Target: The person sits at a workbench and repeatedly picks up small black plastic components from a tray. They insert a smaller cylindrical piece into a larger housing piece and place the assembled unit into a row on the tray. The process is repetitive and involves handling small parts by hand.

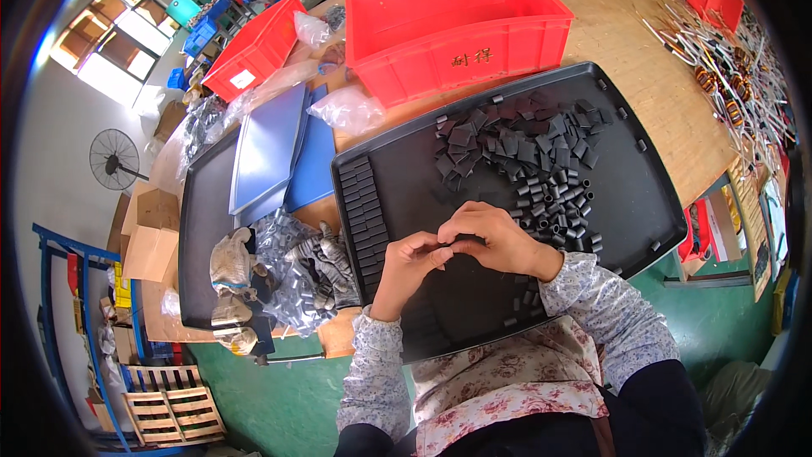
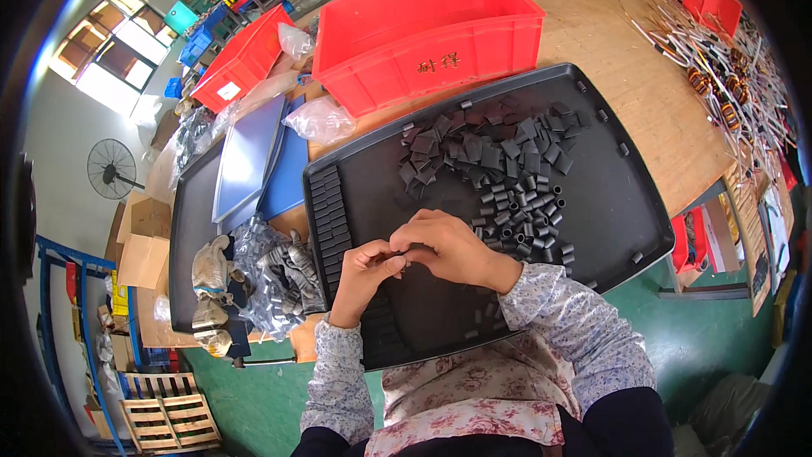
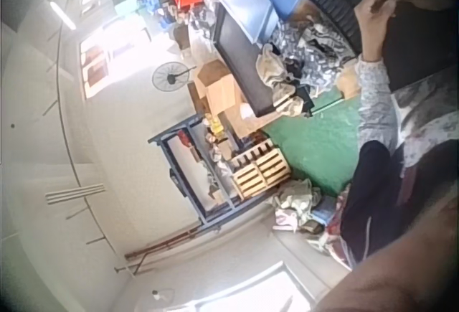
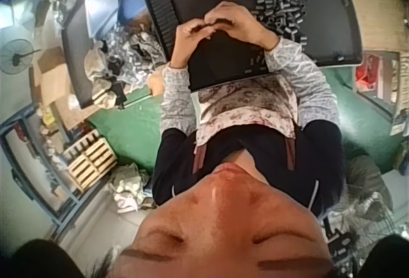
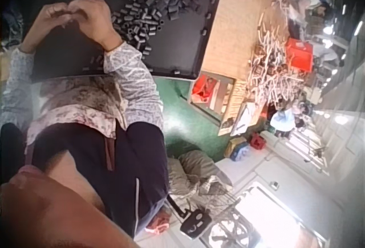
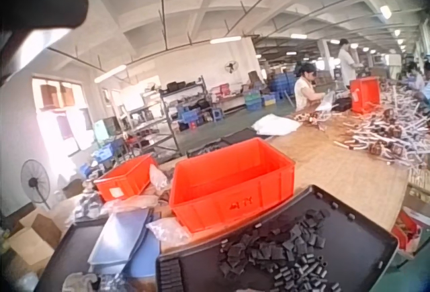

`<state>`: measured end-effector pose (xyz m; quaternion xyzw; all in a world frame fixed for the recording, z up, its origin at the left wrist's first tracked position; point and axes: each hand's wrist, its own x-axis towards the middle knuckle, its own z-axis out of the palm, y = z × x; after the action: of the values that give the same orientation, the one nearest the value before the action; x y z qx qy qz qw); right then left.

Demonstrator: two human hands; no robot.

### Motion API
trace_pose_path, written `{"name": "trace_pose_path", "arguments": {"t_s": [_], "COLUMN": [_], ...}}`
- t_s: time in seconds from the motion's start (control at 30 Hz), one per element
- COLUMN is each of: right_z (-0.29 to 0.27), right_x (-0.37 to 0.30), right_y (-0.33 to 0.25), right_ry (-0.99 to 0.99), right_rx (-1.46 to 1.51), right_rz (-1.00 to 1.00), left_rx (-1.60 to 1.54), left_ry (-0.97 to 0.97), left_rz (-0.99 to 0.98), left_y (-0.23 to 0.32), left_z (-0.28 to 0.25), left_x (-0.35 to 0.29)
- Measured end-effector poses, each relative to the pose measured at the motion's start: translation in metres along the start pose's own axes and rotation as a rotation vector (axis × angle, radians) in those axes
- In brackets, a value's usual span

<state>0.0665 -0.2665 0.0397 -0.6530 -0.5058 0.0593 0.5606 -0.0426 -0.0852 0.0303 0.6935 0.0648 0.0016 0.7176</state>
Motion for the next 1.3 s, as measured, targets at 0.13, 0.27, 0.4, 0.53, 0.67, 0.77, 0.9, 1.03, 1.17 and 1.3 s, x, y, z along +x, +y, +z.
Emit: {"name": "trace_pose_path", "arguments": {"t_s": [0.13,0.27,0.4,0.53,0.67,0.77,0.9,1.03,1.17,1.3], "right_z": [-0.002,-0.013,-0.014,-0.016,-0.014,-0.013,-0.009,-0.011,-0.012,-0.006], "right_x": [0.004,0.001,-0.004,-0.006,-0.007,-0.006,-0.009,-0.007,-0.007,-0.007], "right_y": [-0.004,0.026,0.045,0.048,0.053,0.049,0.046,0.047,0.05,0.056], "right_ry": [0.124,0.173,0.147,0.12,0.049,0.017,0.069,-0.031,0.012,0.092], "right_rx": [-0.013,-0.401,-0.544,-0.572,-0.578,-0.595,-0.572,-0.6,-0.575,-0.604], "right_rz": [0.007,-0.016,-0.001,0.039,0.068,0.038,-0.072,-0.065,-0.066,-0.054], "left_rx": [0.107,0.932,1.073,1.098,1.194,1.212,1.199,1.219,1.19,1.205], "left_ry": [0.2,0.396,0.336,0.387,0.388,0.42,0.425,0.432,0.44,0.393], "left_rz": [0.152,0.392,0.502,0.495,0.471,0.465,0.47,0.412,0.45,0.449], "left_y": [-0.004,0.008,-0.002,-0.008,-0.011,-0.009,-0.007,-0.007,-0.008,-0.001], "left_z": [-0.007,-0.02,-0.022,-0.021,-0.03,-0.027,-0.012,-0.012,-0.017,-0.019], "left_x": [-0.002,-0.005,-0.014,-0.026,-0.036,-0.036,-0.03,-0.028,-0.031,-0.033]}}
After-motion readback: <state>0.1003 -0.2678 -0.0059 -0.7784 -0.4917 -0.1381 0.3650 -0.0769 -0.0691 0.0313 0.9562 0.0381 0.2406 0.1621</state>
